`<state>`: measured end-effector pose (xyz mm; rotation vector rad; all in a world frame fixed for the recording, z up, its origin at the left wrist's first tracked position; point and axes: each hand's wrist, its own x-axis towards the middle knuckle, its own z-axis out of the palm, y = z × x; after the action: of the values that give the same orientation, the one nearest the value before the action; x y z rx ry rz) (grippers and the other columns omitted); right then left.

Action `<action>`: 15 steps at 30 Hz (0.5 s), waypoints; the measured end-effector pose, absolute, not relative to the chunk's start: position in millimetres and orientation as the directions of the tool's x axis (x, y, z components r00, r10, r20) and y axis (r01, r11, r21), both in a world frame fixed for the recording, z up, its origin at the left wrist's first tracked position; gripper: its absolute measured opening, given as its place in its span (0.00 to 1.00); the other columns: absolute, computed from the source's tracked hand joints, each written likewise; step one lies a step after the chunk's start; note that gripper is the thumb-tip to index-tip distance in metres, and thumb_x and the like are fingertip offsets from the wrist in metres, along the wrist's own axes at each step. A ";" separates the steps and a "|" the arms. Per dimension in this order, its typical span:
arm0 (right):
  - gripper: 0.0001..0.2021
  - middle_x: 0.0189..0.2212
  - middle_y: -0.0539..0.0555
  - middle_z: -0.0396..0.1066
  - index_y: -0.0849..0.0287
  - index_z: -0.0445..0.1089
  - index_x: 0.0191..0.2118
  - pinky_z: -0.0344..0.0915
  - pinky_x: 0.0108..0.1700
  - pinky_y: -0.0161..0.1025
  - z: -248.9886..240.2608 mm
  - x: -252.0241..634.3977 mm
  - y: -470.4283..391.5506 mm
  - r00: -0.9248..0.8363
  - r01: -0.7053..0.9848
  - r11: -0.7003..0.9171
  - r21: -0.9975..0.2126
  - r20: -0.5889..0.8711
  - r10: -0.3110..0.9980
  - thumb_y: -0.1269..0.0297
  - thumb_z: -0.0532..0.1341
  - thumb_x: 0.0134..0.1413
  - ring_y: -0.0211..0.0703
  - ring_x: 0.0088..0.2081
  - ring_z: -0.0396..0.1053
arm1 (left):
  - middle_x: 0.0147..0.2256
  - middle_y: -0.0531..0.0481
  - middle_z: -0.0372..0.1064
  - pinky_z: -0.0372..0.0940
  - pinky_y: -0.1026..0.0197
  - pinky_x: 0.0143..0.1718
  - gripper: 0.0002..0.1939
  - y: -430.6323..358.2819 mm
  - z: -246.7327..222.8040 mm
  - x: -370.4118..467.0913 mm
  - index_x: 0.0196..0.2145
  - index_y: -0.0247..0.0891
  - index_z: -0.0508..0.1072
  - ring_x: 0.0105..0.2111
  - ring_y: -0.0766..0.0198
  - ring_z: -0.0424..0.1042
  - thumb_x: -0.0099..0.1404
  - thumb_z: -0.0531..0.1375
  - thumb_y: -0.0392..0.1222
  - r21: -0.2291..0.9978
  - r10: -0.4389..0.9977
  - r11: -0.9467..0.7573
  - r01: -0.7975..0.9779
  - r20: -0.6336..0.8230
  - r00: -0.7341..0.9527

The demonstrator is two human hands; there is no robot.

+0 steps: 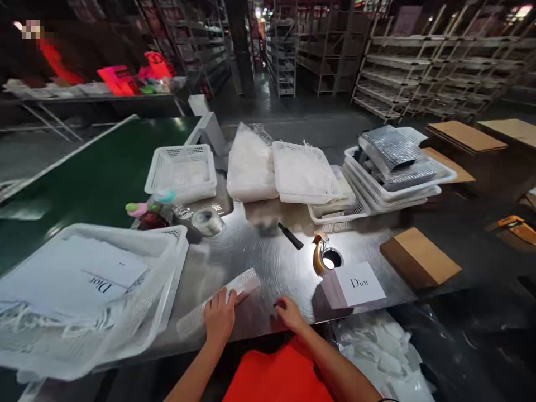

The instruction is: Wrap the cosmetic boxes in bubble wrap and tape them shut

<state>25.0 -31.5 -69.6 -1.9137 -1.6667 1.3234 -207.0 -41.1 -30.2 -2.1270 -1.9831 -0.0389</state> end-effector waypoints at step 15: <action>0.29 0.62 0.86 0.57 0.75 0.60 0.65 0.53 0.62 0.67 -32.8 77.6 109.4 0.716 0.638 -0.682 -0.357 -0.050 0.696 0.69 0.56 0.59 0.73 0.65 0.57 | 0.32 0.45 0.73 0.66 0.54 0.38 0.20 -54.8 -59.3 -229.0 0.54 0.34 0.76 0.32 0.54 0.70 0.70 0.51 0.29 -0.092 0.924 -0.081 0.992 0.365 0.109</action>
<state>77.6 109.4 -32.8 -2.6084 -1.0450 0.2612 -229.0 -54.8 -59.3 -2.0789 -1.8826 -0.3049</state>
